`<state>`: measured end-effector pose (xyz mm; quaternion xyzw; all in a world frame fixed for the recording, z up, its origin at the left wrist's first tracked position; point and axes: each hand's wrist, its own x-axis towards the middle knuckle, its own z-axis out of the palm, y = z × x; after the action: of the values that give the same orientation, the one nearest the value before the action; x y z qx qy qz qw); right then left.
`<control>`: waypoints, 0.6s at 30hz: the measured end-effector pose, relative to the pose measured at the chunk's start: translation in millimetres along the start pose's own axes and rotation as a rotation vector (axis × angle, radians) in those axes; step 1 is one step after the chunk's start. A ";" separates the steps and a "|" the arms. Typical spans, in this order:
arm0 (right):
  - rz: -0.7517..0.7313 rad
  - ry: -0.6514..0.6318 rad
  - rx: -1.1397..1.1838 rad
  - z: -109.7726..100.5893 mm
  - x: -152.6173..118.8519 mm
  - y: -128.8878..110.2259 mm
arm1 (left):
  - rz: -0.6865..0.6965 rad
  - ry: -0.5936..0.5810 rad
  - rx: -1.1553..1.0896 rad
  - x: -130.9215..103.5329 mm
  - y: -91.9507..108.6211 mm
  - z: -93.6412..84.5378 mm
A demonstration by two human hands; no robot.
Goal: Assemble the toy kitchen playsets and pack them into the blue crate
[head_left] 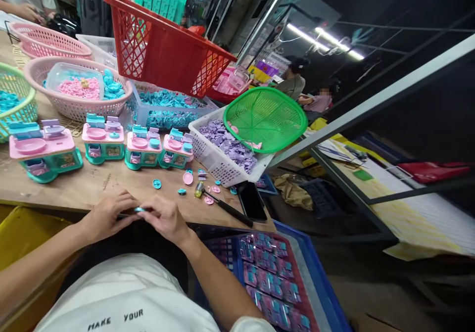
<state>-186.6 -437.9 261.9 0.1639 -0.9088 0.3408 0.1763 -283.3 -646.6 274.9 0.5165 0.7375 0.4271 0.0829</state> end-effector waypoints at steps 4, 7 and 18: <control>-0.004 0.218 0.033 -14.7 36.2 -5.9 | -0.324 0.179 -0.317 25.8 11.0 -19.9; -0.233 0.168 -0.179 -24.7 72.6 -7.8 | -0.457 0.254 -0.466 43.3 17.9 -46.1; -0.020 -0.064 -0.565 -13.6 204.2 4.4 | -0.324 0.518 0.363 80.2 -20.4 -125.6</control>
<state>-366.1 -461.8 357.3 0.1276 -0.9712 0.0668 0.1897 -404.4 -650.2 363.9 0.2737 0.8704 0.3869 -0.1332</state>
